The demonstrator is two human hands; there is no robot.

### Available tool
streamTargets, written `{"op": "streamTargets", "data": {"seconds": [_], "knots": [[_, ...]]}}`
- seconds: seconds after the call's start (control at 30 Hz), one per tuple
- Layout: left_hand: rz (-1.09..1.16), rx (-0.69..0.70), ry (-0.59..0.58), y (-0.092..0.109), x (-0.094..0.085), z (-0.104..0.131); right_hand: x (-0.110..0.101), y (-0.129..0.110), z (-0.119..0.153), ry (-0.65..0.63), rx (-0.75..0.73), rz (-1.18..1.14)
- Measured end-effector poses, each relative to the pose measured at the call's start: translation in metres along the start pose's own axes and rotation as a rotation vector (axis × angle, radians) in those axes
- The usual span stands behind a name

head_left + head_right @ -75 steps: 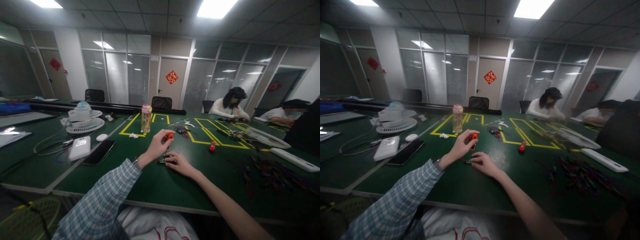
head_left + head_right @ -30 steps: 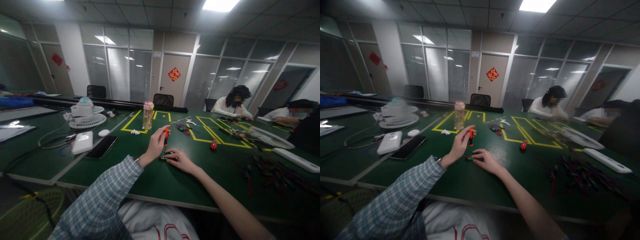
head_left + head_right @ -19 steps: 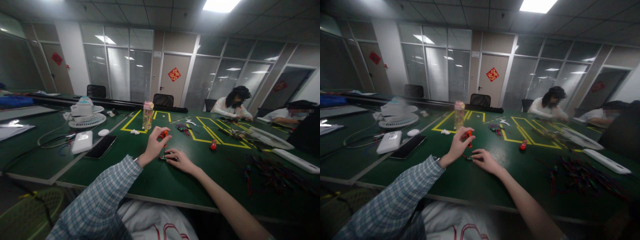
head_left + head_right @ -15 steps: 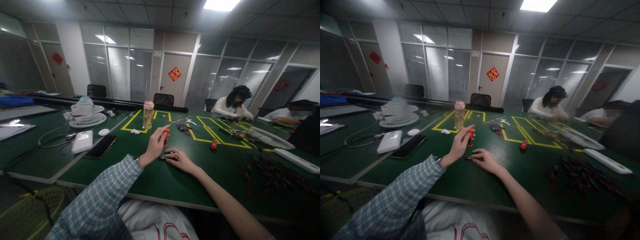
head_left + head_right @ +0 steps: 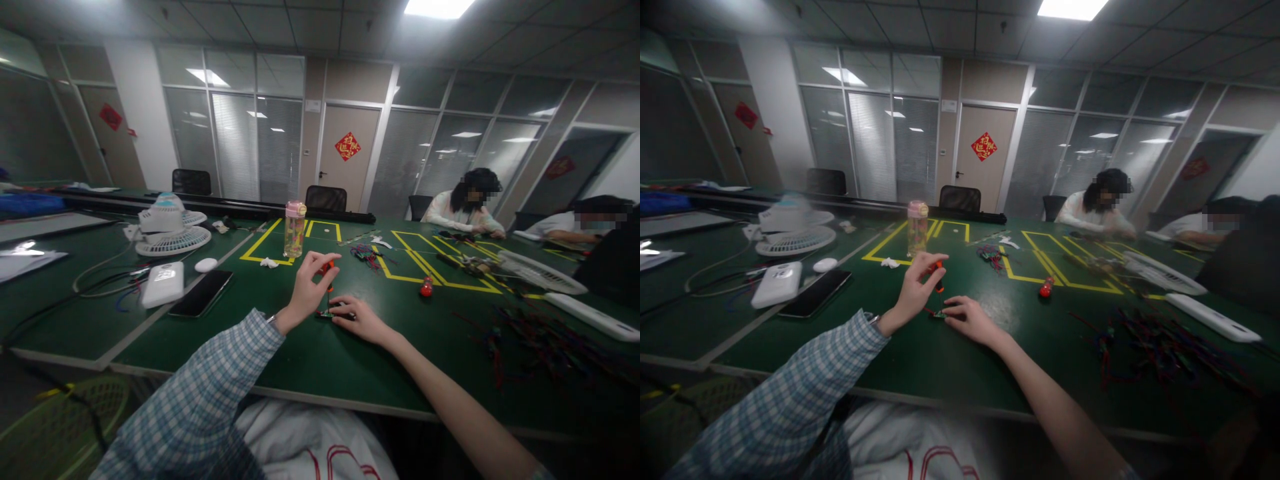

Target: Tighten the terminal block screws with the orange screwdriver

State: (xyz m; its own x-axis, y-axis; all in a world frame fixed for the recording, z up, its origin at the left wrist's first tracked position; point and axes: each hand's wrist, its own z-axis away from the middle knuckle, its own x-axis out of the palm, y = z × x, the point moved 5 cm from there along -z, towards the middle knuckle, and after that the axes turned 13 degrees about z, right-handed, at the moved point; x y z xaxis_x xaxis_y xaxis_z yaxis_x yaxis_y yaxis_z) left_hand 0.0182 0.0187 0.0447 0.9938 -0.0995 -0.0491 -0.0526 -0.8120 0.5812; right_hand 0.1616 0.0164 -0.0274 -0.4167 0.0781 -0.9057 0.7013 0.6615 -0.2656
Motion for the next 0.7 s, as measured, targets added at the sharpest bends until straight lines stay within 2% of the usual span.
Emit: {"op": "streamTargets", "data": {"seconds": [0.13,0.23,0.4,0.7], "knots": [[0.064,-0.043,-0.034,-0.006,0.002,0.001,0.000,-0.001,0.000,-0.006,-0.001,-0.005],[0.079,-0.062,0.000,-0.011,0.000,0.000,0.001,0.001,0.000,-0.009,0.002,0.002],[0.015,-0.010,0.032,-0.008,-0.003,-0.003,0.002,0.002,0.000,-0.002,0.002,0.008],[0.035,-0.059,0.002,-0.010,-0.002,0.000,0.000,0.000,-0.001,-0.007,0.004,0.013]]}}
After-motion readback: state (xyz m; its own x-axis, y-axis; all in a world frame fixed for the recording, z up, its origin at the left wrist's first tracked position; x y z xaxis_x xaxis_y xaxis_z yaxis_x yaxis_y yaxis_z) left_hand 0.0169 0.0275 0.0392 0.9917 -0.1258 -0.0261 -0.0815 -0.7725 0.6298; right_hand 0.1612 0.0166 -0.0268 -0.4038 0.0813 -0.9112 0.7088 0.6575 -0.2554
